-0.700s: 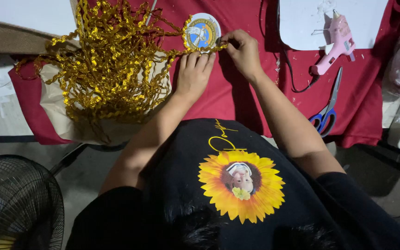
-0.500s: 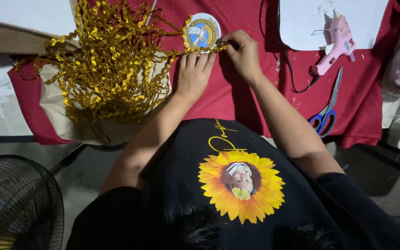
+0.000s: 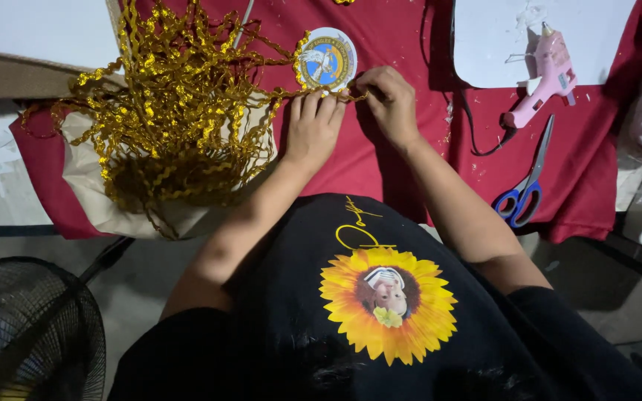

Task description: Applying gold-colored trim to printed medallions using a hot glue gun.

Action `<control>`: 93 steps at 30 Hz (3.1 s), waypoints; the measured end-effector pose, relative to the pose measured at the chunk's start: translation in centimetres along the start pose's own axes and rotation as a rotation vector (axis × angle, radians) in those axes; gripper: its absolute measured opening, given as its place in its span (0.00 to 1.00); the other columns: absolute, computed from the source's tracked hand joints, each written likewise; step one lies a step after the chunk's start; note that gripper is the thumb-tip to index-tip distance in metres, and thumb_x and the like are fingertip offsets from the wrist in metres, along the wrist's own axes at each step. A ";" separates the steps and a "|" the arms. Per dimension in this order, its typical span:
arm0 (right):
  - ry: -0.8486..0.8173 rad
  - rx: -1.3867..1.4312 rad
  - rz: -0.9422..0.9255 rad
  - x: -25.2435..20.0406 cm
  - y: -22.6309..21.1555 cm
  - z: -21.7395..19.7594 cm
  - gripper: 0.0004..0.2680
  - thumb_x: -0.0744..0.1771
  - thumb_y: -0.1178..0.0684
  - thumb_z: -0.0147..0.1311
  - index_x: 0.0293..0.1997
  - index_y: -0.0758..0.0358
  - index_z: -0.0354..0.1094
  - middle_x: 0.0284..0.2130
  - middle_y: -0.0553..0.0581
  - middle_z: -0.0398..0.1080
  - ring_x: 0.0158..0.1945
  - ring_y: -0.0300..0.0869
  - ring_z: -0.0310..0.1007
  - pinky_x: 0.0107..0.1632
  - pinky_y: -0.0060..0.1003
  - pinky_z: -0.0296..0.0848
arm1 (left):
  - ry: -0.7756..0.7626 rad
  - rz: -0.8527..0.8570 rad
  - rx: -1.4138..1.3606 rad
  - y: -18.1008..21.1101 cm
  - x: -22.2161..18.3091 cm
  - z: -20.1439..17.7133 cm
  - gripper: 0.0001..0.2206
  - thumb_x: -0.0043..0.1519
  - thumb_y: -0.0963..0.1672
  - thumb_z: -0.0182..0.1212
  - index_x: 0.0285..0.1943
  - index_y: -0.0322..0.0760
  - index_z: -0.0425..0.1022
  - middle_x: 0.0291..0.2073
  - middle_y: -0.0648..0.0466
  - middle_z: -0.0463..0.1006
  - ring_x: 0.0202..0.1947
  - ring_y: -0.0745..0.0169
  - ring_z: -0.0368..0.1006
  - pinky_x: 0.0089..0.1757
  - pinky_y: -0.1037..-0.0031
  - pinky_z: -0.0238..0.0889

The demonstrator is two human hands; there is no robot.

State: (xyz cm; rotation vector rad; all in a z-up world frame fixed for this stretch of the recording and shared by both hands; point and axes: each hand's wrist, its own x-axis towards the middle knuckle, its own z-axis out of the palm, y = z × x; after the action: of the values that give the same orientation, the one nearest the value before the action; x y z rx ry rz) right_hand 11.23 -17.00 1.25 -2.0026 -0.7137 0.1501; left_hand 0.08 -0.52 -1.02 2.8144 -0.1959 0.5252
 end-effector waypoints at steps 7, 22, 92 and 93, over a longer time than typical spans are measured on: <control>0.005 0.011 0.003 0.2 -0.1 0.1 0.09 0.63 0.73 0.58 0.41 0.68 0.71 0.40 0.60 0.75 0.47 0.49 0.79 0.49 0.39 0.78 | -0.027 0.004 -0.009 0.0 0.0 -0.2 0.16 0.66 0.43 0.56 0.62 0.34 0.76 0.51 0.50 0.72 0.57 0.47 0.66 0.58 0.51 0.60; 0.036 -0.015 0.020 0.9 -1.1 0.4 0.07 0.63 0.71 0.59 0.41 0.67 0.74 0.38 0.59 0.76 0.44 0.48 0.79 0.47 0.39 0.77 | -0.010 -0.004 -0.003 0.3 0.8 -0.7 0.14 0.66 0.43 0.56 0.58 0.35 0.78 0.48 0.50 0.71 0.56 0.48 0.66 0.56 0.51 0.61; 0.027 -0.113 0.025 1.0 1.9 0.9 0.11 0.62 0.71 0.61 0.44 0.64 0.78 0.39 0.58 0.72 0.43 0.47 0.77 0.44 0.39 0.77 | -0.150 -0.041 0.122 1.3 1.5 -0.7 0.18 0.65 0.45 0.55 0.63 0.38 0.75 0.47 0.51 0.68 0.52 0.50 0.64 0.55 0.50 0.60; 0.028 -0.114 0.025 1.0 2.0 0.8 0.10 0.62 0.71 0.61 0.44 0.64 0.78 0.39 0.58 0.72 0.43 0.47 0.77 0.43 0.39 0.77 | -0.143 -0.043 0.128 1.3 1.5 -0.7 0.17 0.65 0.45 0.55 0.62 0.38 0.75 0.47 0.52 0.68 0.53 0.50 0.64 0.55 0.50 0.59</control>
State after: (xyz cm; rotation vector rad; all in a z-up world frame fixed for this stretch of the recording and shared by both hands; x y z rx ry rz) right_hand 12.58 -16.50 -0.63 -2.1185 -0.6931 0.0983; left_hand 1.01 -1.70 0.46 2.9760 -0.1339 0.3384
